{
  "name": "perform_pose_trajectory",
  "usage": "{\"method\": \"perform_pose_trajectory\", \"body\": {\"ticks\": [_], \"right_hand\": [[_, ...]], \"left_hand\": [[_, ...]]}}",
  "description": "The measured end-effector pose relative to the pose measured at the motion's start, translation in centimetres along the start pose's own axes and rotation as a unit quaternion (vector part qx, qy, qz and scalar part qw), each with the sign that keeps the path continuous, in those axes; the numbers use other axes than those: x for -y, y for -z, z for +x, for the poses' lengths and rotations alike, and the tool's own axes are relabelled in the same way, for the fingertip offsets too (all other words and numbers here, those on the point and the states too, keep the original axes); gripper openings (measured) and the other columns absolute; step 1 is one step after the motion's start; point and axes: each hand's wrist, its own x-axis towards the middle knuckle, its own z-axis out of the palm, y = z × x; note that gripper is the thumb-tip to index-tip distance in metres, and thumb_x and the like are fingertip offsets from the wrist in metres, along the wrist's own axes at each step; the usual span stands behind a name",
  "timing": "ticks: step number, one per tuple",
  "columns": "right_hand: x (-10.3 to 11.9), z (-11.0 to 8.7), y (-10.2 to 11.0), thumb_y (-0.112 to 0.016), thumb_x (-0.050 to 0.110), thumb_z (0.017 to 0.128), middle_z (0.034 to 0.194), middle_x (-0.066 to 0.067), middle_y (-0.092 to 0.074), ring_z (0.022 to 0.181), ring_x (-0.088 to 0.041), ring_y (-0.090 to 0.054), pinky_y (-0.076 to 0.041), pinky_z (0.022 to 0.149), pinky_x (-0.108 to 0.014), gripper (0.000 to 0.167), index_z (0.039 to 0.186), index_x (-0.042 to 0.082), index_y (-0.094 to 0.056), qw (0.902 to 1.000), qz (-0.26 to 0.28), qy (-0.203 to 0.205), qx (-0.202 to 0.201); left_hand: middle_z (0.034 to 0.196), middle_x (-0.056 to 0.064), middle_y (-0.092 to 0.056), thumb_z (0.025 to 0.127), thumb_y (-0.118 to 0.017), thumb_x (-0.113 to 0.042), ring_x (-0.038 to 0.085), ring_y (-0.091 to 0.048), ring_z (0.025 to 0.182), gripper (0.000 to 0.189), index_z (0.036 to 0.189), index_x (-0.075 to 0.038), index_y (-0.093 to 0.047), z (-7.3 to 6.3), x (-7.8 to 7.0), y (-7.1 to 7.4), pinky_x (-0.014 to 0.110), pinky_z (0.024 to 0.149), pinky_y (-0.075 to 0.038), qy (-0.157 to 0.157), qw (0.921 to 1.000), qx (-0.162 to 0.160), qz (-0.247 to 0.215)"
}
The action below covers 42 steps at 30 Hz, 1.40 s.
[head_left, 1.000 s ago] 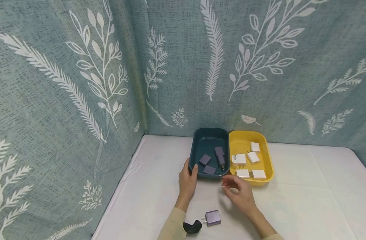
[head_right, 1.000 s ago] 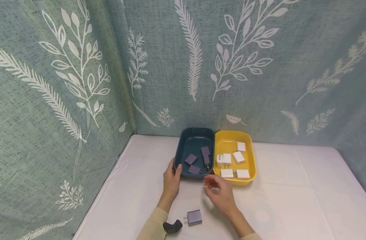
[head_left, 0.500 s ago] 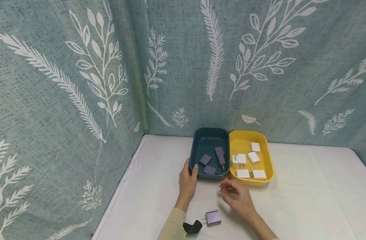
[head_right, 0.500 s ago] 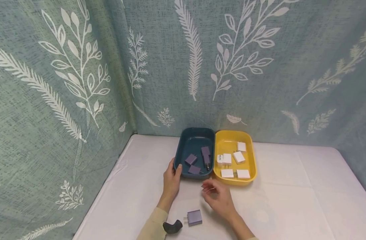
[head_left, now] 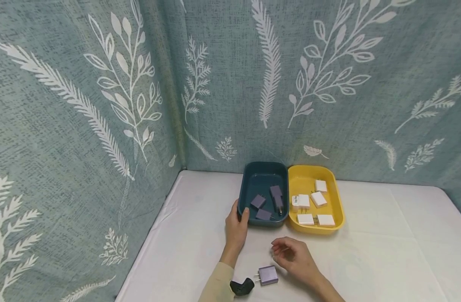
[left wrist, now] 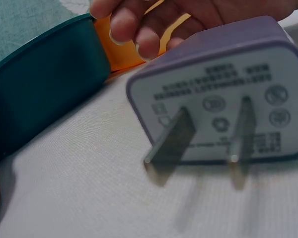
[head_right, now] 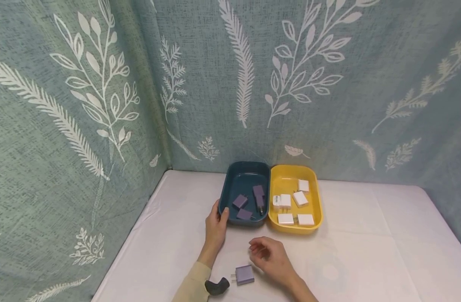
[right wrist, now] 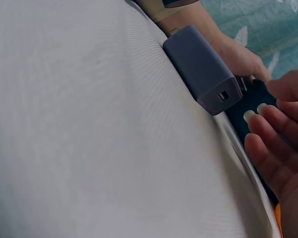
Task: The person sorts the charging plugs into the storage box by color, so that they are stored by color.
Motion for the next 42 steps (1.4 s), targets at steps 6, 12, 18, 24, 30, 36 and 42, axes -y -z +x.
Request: {"method": "perform_pose_trajectory", "body": {"ticks": [6, 12, 18, 24, 30, 36, 42], "right_hand": [[-0.67, -0.09, 0.04, -0.074, 0.002, 0.08, 0.092, -0.012, -0.071, 0.078, -0.008, -0.065, -0.057, 0.068, -0.023, 0.03, 0.109, 0.0, -0.065, 0.999, 0.021, -0.025, 0.031], [-0.59, -0.21, 0.15, -0.074, 0.002, 0.081, 0.095, -0.015, -0.071, 0.078, -0.008, -0.065, -0.057, 0.069, -0.022, 0.033, 0.112, 0.0, -0.065, 0.9954, 0.036, -0.057, 0.068], [-0.58, -0.39, 0.29, -0.076, 0.009, 0.08, 0.097, -0.012, -0.07, 0.08, -0.004, -0.064, -0.057, 0.07, -0.021, 0.036, 0.113, 0.001, -0.066, 0.9896, 0.045, -0.082, 0.109], [-0.61, -0.39, 0.53, -0.08, 0.015, 0.077, 0.099, -0.011, -0.071, 0.082, -0.004, -0.064, -0.057, 0.074, -0.022, 0.043, 0.116, 0.001, -0.065, 0.9857, 0.051, -0.079, 0.14], [-0.8, -0.39, 0.82, -0.084, 0.018, 0.072, 0.106, -0.006, -0.072, 0.09, -0.005, -0.064, -0.055, 0.081, -0.022, 0.051, 0.118, 0.008, -0.066, 0.9806, 0.048, -0.068, 0.177], [-0.86, -0.36, 0.89, -0.085, 0.019, 0.07, 0.109, -0.005, -0.072, 0.092, -0.006, -0.063, -0.054, 0.083, -0.023, 0.054, 0.119, 0.012, -0.066, 0.9799, 0.039, -0.044, 0.191], [-0.87, -0.57, 0.77, -0.084, 0.014, 0.07, 0.108, -0.004, -0.073, 0.094, -0.007, -0.064, -0.055, 0.084, -0.024, 0.051, 0.118, 0.01, -0.066, 0.9819, 0.027, -0.024, 0.186]], "left_hand": [[0.142, 0.012, -0.055, 0.099, -0.053, -0.029, 0.027, -0.052, 0.133, 0.049, 0.143, -0.007, -0.046, -0.07, -0.04, 0.06, 0.045, 0.111, -0.042, 0.004, 1.0, 0.002, -0.001], [0.142, 0.012, -0.055, 0.099, -0.053, -0.028, 0.027, -0.052, 0.133, 0.049, 0.142, -0.006, -0.046, -0.13, -0.01, 0.02, 0.045, 0.11, -0.042, 0.001, 1.0, 0.004, -0.005], [0.141, 0.011, -0.056, 0.1, -0.052, -0.029, 0.027, -0.053, 0.132, 0.048, 0.142, -0.007, -0.047, -0.13, 0.06, -0.05, 0.046, 0.11, -0.043, -0.002, 1.0, 0.004, 0.0], [0.143, 0.011, -0.055, 0.1, -0.052, -0.031, 0.026, -0.051, 0.134, 0.05, 0.143, -0.007, -0.046, -0.09, 0.11, -0.06, 0.046, 0.111, -0.041, 0.004, 1.0, 0.007, 0.002], [0.143, 0.009, -0.054, 0.1, -0.052, -0.031, 0.023, -0.05, 0.134, 0.05, 0.144, -0.008, -0.045, 0.01, 0.19, -0.09, 0.043, 0.112, -0.04, 0.01, 0.9999, 0.01, 0.002], [0.143, 0.011, -0.055, 0.1, -0.051, -0.032, 0.026, -0.051, 0.134, 0.049, 0.143, -0.008, -0.046, 0.06, 0.18, -0.09, 0.046, 0.111, -0.041, 0.002, 1.0, 0.008, 0.002], [0.143, 0.01, -0.054, 0.1, -0.052, -0.032, 0.025, -0.05, 0.135, 0.05, 0.143, -0.008, -0.045, 0.07, 0.31, -0.15, 0.044, 0.113, -0.04, 0.01, 0.9999, 0.008, 0.005]]}}
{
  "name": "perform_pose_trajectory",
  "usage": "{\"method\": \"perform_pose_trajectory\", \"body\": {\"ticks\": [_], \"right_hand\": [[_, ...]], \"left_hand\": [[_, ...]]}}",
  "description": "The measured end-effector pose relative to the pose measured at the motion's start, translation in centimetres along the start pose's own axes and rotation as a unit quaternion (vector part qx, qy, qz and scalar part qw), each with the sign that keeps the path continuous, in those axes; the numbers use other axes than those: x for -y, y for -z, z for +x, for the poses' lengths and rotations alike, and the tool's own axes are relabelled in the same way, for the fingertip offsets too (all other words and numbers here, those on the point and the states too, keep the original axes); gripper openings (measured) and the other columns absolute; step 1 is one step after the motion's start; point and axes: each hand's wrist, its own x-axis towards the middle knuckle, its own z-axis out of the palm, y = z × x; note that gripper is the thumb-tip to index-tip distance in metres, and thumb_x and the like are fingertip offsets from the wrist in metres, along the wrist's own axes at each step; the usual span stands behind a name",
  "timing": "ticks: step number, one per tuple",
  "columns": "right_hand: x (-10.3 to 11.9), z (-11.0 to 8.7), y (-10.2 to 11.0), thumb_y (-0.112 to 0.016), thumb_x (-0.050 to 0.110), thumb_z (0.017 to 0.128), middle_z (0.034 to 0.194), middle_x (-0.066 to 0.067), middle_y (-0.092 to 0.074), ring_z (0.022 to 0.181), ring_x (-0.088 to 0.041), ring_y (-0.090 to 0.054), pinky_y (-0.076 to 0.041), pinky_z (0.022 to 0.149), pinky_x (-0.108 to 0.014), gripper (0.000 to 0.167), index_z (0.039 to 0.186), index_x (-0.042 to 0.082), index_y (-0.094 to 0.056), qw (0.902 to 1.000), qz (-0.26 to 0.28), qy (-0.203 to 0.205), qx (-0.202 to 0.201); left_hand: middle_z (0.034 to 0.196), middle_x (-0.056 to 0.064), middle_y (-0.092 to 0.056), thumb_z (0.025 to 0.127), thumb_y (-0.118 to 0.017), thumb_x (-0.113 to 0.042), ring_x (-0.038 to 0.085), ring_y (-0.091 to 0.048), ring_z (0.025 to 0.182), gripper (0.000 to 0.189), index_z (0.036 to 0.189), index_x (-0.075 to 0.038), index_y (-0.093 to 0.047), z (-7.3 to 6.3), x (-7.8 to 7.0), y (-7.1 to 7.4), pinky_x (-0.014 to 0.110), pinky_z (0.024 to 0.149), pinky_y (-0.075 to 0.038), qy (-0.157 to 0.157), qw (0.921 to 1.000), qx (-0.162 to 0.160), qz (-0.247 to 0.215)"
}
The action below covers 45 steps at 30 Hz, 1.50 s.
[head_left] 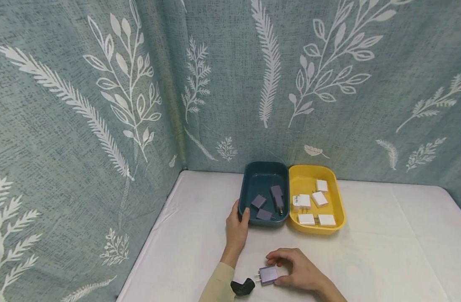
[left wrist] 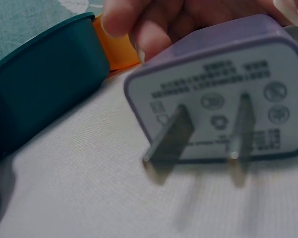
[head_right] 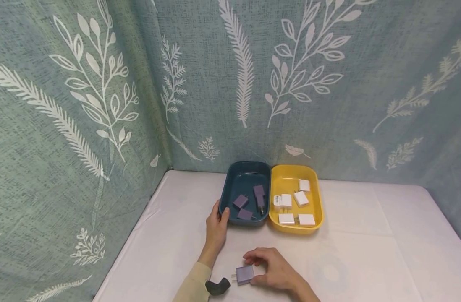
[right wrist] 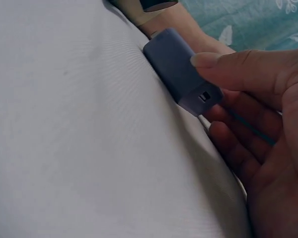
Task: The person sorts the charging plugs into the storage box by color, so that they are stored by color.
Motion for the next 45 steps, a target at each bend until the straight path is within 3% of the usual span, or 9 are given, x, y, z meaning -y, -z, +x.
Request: {"method": "perform_pose_trajectory", "body": {"ticks": [5, 12, 19, 31, 45], "right_hand": [[0.03, -0.08, -0.17, -0.082, 0.01, 0.071, 0.107, -0.005, -0.073, 0.096, -0.008, -0.065, -0.055, 0.086, -0.025, 0.051, 0.118, 0.009, -0.066, 0.9999, -0.005, 0.014, -0.006], [-0.47, -0.09, 0.14, -0.084, 0.014, 0.069, 0.112, 0.004, -0.071, 0.1, -0.003, -0.063, -0.054, 0.088, -0.023, 0.054, 0.12, 0.015, -0.065, 0.9992, -0.032, 0.02, 0.011], [-0.67, -0.09, 0.13, -0.083, 0.013, 0.068, 0.109, 0.008, -0.07, 0.097, -0.002, -0.063, -0.054, 0.087, -0.022, 0.05, 0.115, 0.019, -0.068, 0.9993, -0.038, 0.005, 0.004], [-0.8, -0.41, 0.28, -0.08, 0.009, 0.073, 0.107, -0.01, -0.072, 0.093, -0.009, -0.065, -0.054, 0.086, -0.021, 0.043, 0.114, 0.005, -0.066, 0.9974, 0.064, -0.013, -0.031], [-0.91, -0.59, 0.52, -0.076, 0.001, 0.077, 0.115, -0.033, -0.062, 0.1, -0.006, -0.068, -0.055, 0.089, -0.019, 0.049, 0.12, -0.011, -0.056, 0.9851, 0.168, -0.014, -0.035]], "left_hand": [[0.144, 0.011, -0.054, 0.1, -0.051, -0.032, 0.025, -0.05, 0.135, 0.05, 0.143, -0.007, -0.045, 0.07, -0.08, 0.01, 0.045, 0.113, -0.039, -0.001, 1.0, -0.001, 0.003], [0.143, 0.01, -0.055, 0.1, -0.052, -0.03, 0.024, -0.05, 0.134, 0.049, 0.143, -0.008, -0.045, 0.13, -0.2, 0.05, 0.043, 0.112, -0.041, -0.005, 1.0, 0.003, -0.005], [0.143, 0.01, -0.055, 0.1, -0.052, -0.03, 0.025, -0.051, 0.134, 0.049, 0.143, -0.007, -0.045, 0.12, -0.17, 0.0, 0.044, 0.112, -0.041, -0.009, 0.9999, 0.0, -0.01], [0.142, 0.011, -0.055, 0.1, -0.053, -0.03, 0.026, -0.052, 0.133, 0.049, 0.142, -0.008, -0.046, 0.06, -0.11, -0.04, 0.046, 0.111, -0.041, -0.004, 0.9999, -0.003, -0.012], [0.14, 0.012, -0.056, 0.099, -0.053, -0.028, 0.027, -0.053, 0.131, 0.048, 0.141, -0.006, -0.047, 0.01, -0.43, 0.02, 0.047, 0.11, -0.042, -0.014, 0.9997, -0.004, -0.019]]}}
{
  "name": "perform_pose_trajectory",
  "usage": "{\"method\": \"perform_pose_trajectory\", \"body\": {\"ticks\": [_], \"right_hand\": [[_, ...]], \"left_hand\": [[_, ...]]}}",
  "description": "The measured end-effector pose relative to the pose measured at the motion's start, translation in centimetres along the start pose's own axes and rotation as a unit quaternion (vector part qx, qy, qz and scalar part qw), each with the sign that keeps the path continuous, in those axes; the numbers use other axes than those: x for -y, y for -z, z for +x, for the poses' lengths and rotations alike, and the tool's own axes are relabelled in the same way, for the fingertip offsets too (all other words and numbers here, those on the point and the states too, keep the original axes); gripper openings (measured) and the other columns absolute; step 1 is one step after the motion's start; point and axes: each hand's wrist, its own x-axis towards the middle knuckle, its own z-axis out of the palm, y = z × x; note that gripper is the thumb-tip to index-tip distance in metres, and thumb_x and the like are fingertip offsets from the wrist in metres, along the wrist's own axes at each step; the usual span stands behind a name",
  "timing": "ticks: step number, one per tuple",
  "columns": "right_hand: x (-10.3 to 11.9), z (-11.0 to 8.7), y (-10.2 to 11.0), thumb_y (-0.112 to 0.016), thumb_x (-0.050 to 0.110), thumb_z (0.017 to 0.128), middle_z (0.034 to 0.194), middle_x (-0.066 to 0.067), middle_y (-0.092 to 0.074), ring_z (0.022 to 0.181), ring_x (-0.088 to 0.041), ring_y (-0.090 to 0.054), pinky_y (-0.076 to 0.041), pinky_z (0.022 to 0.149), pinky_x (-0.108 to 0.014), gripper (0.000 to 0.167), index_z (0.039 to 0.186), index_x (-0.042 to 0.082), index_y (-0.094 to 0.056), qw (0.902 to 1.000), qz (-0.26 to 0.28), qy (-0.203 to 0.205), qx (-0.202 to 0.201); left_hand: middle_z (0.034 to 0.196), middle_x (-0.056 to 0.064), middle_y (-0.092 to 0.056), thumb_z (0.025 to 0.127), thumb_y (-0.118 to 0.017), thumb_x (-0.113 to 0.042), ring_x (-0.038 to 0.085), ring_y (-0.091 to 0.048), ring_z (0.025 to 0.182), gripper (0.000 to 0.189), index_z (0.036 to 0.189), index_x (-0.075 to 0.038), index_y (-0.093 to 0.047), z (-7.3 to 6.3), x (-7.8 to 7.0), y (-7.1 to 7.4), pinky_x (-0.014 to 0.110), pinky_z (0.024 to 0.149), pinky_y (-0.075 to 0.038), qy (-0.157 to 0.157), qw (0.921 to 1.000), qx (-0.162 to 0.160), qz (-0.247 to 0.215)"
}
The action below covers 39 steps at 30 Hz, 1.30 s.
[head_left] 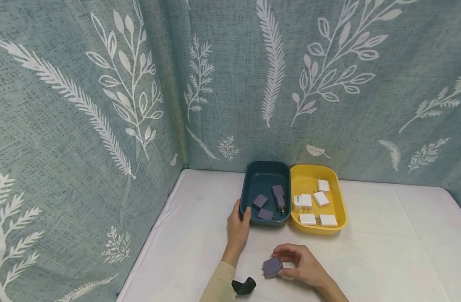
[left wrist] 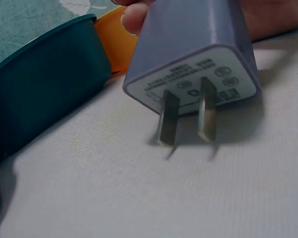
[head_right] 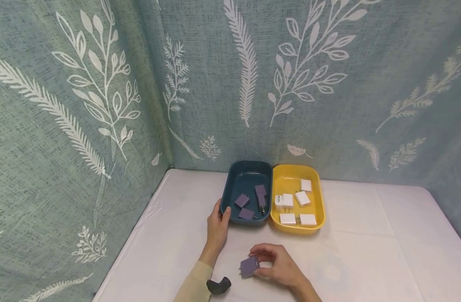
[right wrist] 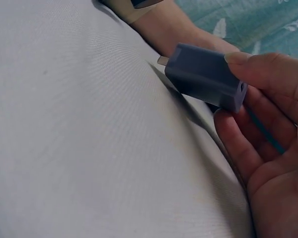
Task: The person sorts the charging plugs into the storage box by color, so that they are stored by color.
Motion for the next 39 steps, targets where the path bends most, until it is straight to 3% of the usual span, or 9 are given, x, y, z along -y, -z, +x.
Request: {"method": "perform_pose_trajectory", "body": {"ticks": [7, 18, 31, 34, 39], "right_hand": [[0.1, 0.1, 0.1, -0.075, -0.001, 0.078, 0.117, -0.037, -0.059, 0.099, -0.006, -0.067, -0.055, 0.087, -0.018, 0.049, 0.121, -0.013, -0.055, 0.9997, 0.024, -0.003, -0.011], [0.5, 0.4, -0.3, -0.077, 0.005, 0.079, 0.118, -0.032, -0.062, 0.099, -0.004, -0.066, -0.054, 0.089, -0.016, 0.051, 0.122, -0.011, -0.056, 0.9992, -0.006, -0.034, -0.022], [1.0, 0.7, -0.2, -0.076, 0.002, 0.079, 0.12, -0.036, -0.059, 0.103, -0.005, -0.066, -0.055, 0.09, -0.02, 0.05, 0.121, -0.012, -0.055, 0.997, 0.016, -0.01, -0.076], [1.1, 0.8, -0.1, -0.077, 0.001, 0.078, 0.119, -0.03, -0.062, 0.103, -0.005, -0.066, -0.055, 0.091, -0.021, 0.051, 0.121, -0.013, -0.054, 0.996, 0.021, 0.004, -0.087], [1.3, 1.1, -0.1, -0.078, 0.0, 0.077, 0.113, -0.004, -0.068, 0.101, -0.006, -0.067, -0.056, 0.089, -0.021, 0.053, 0.121, -0.016, -0.052, 0.993, 0.029, 0.025, -0.112]], "left_hand": [[0.139, 0.013, -0.058, 0.099, -0.054, -0.027, 0.027, -0.055, 0.129, 0.048, 0.141, -0.005, -0.047, 0.1, 0.0, 0.0, 0.046, 0.108, -0.044, 0.001, 1.0, 0.0, 0.004], [0.14, 0.011, -0.057, 0.099, -0.053, -0.029, 0.026, -0.053, 0.131, 0.048, 0.142, -0.007, -0.047, 0.0, 0.3, -0.1, 0.046, 0.11, -0.043, 0.007, 1.0, 0.001, -0.003], [0.14, 0.011, -0.057, 0.099, -0.054, -0.029, 0.026, -0.054, 0.13, 0.048, 0.141, -0.007, -0.047, 0.0, 0.3, -0.1, 0.046, 0.11, -0.043, 0.009, 1.0, -0.001, 0.003], [0.14, 0.012, -0.057, 0.099, -0.054, -0.027, 0.026, -0.054, 0.131, 0.048, 0.141, -0.006, -0.047, 0.0, 0.3, 0.0, 0.045, 0.11, -0.043, 0.008, 1.0, -0.003, 0.004], [0.141, 0.012, -0.056, 0.099, -0.054, -0.028, 0.026, -0.053, 0.132, 0.048, 0.141, -0.006, -0.047, 0.0, 0.3, 0.0, 0.045, 0.111, -0.042, 0.01, 0.9999, -0.001, 0.004]]}}
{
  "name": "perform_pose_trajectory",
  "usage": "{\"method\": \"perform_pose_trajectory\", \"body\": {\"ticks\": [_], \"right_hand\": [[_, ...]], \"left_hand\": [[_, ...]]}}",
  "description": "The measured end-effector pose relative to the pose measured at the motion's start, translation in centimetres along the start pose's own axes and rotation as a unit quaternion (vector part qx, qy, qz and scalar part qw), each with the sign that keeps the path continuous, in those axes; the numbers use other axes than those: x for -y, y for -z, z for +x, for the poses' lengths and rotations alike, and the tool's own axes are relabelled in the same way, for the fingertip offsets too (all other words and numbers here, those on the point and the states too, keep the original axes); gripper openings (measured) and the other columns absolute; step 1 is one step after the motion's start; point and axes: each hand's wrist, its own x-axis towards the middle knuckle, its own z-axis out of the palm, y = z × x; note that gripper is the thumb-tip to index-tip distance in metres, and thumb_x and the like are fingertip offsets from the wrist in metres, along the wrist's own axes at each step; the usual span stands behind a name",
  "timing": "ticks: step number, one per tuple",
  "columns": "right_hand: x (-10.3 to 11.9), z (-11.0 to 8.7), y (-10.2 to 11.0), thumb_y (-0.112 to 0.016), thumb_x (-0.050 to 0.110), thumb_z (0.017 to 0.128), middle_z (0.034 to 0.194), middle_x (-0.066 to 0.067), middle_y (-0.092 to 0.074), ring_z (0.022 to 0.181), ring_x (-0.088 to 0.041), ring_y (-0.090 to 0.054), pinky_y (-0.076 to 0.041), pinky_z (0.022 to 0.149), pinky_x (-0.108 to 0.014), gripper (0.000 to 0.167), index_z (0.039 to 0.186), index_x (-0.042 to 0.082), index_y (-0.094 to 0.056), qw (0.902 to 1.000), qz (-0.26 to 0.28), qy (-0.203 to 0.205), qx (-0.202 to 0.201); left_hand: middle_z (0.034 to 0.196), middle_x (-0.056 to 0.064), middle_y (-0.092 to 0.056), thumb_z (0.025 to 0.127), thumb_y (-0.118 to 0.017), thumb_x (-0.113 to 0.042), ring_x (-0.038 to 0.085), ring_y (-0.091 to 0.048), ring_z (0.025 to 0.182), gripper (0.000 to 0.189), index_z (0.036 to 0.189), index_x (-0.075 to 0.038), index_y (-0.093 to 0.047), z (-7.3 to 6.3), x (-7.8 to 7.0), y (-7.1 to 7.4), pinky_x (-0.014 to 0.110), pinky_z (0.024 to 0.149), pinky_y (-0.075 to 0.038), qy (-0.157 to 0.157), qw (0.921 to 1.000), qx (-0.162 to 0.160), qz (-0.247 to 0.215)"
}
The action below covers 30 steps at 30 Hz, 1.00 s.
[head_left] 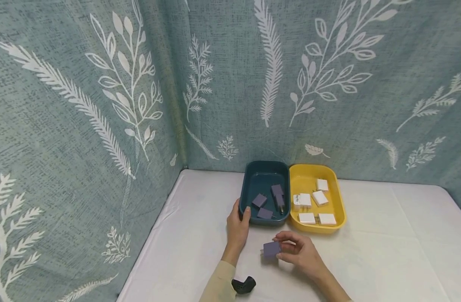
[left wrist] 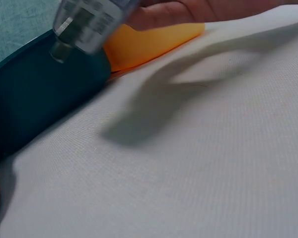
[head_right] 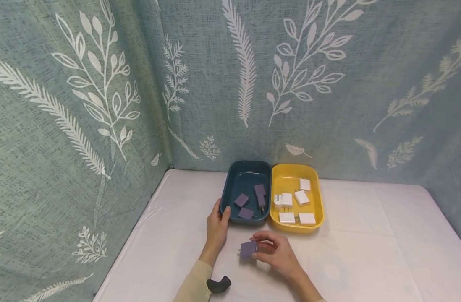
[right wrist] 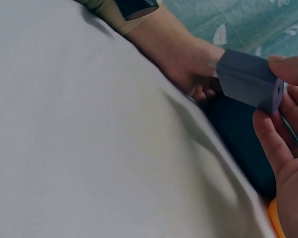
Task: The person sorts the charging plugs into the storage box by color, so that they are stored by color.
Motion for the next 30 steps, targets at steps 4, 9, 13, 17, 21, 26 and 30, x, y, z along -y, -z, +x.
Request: {"method": "perform_pose_trajectory", "body": {"ticks": [4, 9, 13, 17, 21, 26, 30], "right_hand": [[0.4, 0.3, -0.2, -0.078, -0.001, 0.076, 0.111, 0.003, -0.068, 0.103, -0.004, -0.065, -0.056, 0.089, -0.021, 0.05, 0.119, -0.014, -0.055, 0.9995, -0.009, 0.021, -0.022], [1.0, 0.7, -0.4, -0.079, -0.002, 0.075, 0.111, 0.004, -0.068, 0.104, -0.002, -0.064, -0.056, 0.089, -0.02, 0.049, 0.118, -0.011, -0.057, 0.9976, -0.022, 0.029, -0.059], [1.5, 1.1, -0.6, -0.079, -0.004, 0.073, 0.11, 0.005, -0.068, 0.104, -0.003, -0.064, -0.056, 0.088, -0.021, 0.05, 0.117, -0.012, -0.057, 0.9956, -0.017, 0.024, -0.089], [1.8, 1.4, -0.8, -0.08, -0.002, 0.073, 0.111, 0.001, -0.067, 0.103, -0.004, -0.065, -0.056, 0.089, -0.022, 0.05, 0.117, -0.01, -0.059, 0.9937, -0.017, 0.006, -0.111], [2.1, 1.6, -1.0, -0.082, 0.0, 0.073, 0.111, -0.003, -0.067, 0.103, -0.006, -0.066, -0.056, 0.089, -0.023, 0.05, 0.116, -0.01, -0.059, 0.9911, -0.012, -0.011, -0.132], [2.3, 1.9, -1.1, -0.081, -0.003, 0.072, 0.108, 0.002, -0.069, 0.102, -0.008, -0.067, -0.057, 0.088, -0.023, 0.05, 0.116, -0.011, -0.058, 0.9887, -0.005, -0.011, -0.149], [2.4, 2.3, -1.1, -0.08, -0.004, 0.072, 0.107, 0.008, -0.07, 0.102, -0.007, -0.067, -0.057, 0.088, -0.023, 0.05, 0.116, -0.012, -0.057, 0.9872, -0.002, -0.003, -0.16]], "left_hand": [[0.143, 0.011, -0.054, 0.1, -0.053, -0.03, 0.027, -0.051, 0.134, 0.049, 0.142, -0.006, -0.046, -0.1, 0.0, 0.0, 0.046, 0.112, -0.041, 0.004, 1.0, 0.003, 0.003], [0.144, 0.011, -0.053, 0.1, -0.053, -0.031, 0.026, -0.05, 0.135, 0.05, 0.143, -0.007, -0.046, -0.2, 0.0, 0.0, 0.045, 0.112, -0.04, 0.004, 1.0, 0.001, 0.0], [0.144, 0.011, -0.053, 0.099, -0.053, -0.031, 0.026, -0.05, 0.135, 0.05, 0.142, -0.007, -0.046, -0.1, 0.1, -0.1, 0.044, 0.113, -0.04, 0.001, 1.0, 0.001, -0.001], [0.144, 0.011, -0.053, 0.1, -0.052, -0.03, 0.026, -0.049, 0.135, 0.049, 0.143, -0.006, -0.045, -0.1, 0.1, -0.1, 0.044, 0.113, -0.04, -0.001, 1.0, 0.004, -0.008], [0.145, 0.009, -0.052, 0.1, -0.052, -0.031, 0.024, -0.048, 0.136, 0.049, 0.144, -0.008, -0.044, 0.0, 0.2, 0.0, 0.042, 0.113, -0.04, 0.002, 0.9998, 0.012, -0.015], [0.146, 0.007, -0.052, 0.1, -0.052, -0.032, 0.022, -0.049, 0.136, 0.051, 0.144, -0.009, -0.044, 0.1, 0.4, -0.1, 0.039, 0.113, -0.04, 0.005, 0.9997, 0.013, -0.018], [0.145, 0.009, -0.052, 0.1, -0.053, -0.031, 0.023, -0.049, 0.135, 0.05, 0.144, -0.008, -0.045, 0.1, 0.4, -0.1, 0.041, 0.113, -0.04, 0.0, 0.9998, 0.011, -0.019]]}}
